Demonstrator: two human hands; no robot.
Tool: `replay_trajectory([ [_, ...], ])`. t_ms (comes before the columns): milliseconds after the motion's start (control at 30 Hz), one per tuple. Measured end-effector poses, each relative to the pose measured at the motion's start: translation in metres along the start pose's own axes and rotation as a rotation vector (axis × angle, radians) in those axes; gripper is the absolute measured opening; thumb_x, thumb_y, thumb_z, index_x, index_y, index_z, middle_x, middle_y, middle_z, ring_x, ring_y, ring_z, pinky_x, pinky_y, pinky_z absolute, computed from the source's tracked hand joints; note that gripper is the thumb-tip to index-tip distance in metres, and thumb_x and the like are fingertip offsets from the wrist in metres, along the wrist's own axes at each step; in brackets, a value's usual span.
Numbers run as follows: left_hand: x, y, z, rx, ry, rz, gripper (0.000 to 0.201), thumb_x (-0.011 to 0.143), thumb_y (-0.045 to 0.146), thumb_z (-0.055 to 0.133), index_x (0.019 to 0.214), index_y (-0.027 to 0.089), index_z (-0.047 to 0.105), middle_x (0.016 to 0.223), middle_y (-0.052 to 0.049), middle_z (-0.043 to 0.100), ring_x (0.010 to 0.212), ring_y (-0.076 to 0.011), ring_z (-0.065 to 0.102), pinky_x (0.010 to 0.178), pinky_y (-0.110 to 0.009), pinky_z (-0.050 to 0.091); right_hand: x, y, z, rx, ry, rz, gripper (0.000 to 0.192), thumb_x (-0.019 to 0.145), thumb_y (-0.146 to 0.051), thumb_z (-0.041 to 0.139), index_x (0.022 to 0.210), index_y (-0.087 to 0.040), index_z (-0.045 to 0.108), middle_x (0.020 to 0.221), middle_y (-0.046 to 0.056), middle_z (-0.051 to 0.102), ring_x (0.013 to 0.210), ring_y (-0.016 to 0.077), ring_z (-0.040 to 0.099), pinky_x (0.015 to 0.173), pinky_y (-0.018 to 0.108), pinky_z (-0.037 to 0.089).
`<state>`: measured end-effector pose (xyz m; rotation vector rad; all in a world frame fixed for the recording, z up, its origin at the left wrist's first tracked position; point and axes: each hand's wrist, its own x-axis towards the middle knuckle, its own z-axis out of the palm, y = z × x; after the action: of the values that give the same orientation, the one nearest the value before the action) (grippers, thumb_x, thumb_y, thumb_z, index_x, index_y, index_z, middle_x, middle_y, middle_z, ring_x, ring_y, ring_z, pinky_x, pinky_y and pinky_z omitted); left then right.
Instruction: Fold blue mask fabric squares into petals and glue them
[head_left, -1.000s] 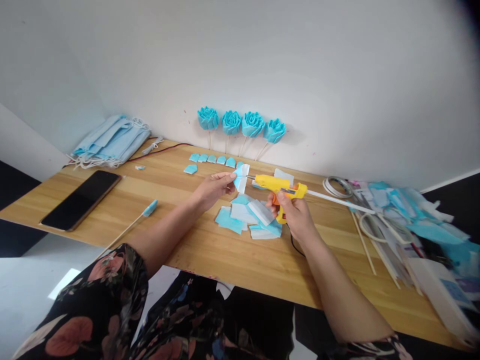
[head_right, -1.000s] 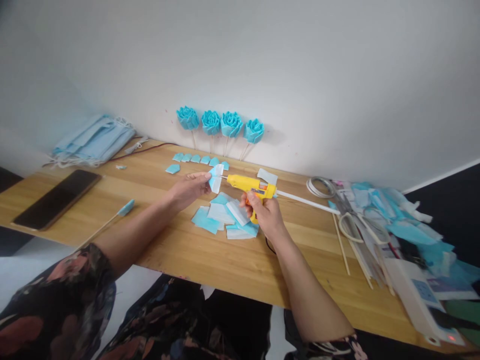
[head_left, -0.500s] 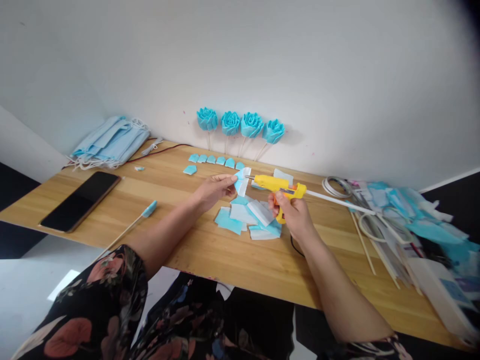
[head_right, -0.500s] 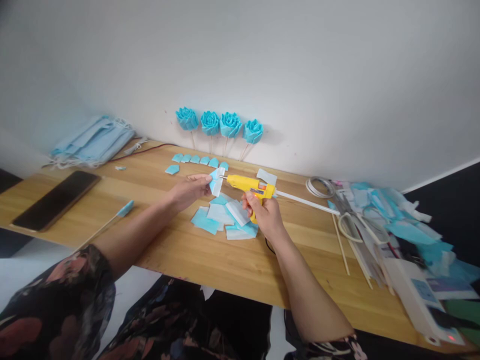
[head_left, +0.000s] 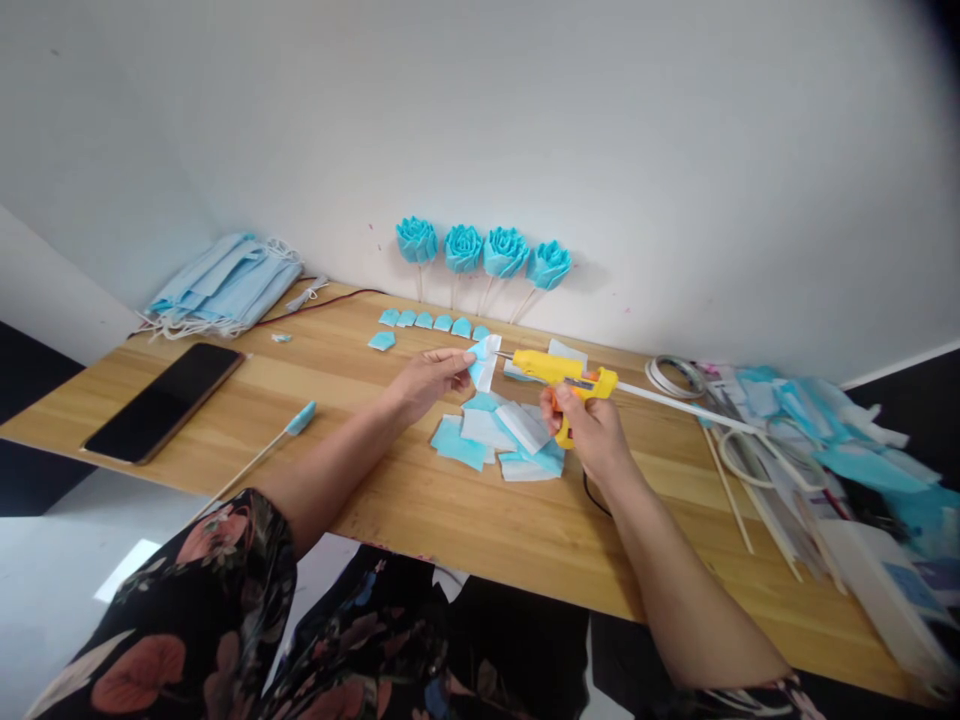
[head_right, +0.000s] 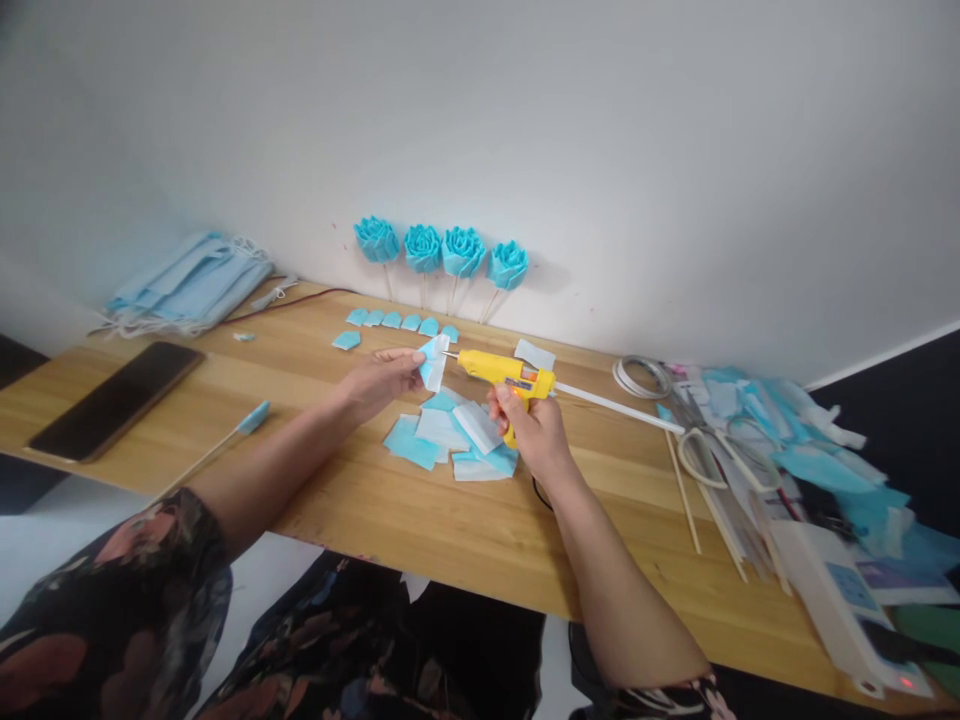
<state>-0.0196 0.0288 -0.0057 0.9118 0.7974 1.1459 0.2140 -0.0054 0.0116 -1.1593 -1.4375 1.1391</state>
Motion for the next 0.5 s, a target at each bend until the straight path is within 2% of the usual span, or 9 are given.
replay_trajectory([
  [500, -0.0003, 0.0018, 0.0012, -0.014, 0.01, 0.0, 0.024, 0.074, 0.033, 0.079, 0.071, 0.012, 0.069, 0.061, -0.001, 0.061, 0.058, -0.0081, 0.053, 0.061, -0.023, 0.04, 0.0004, 0.0024, -0.0006, -0.065, 0.005, 0.004, 0.049, 0.081, -0.066, 0.061, 0.071, -0.018, 0.061, 0.061, 0.0, 0.057, 0.049, 0.0095, 0.049, 0.047, 0.024, 0.042],
])
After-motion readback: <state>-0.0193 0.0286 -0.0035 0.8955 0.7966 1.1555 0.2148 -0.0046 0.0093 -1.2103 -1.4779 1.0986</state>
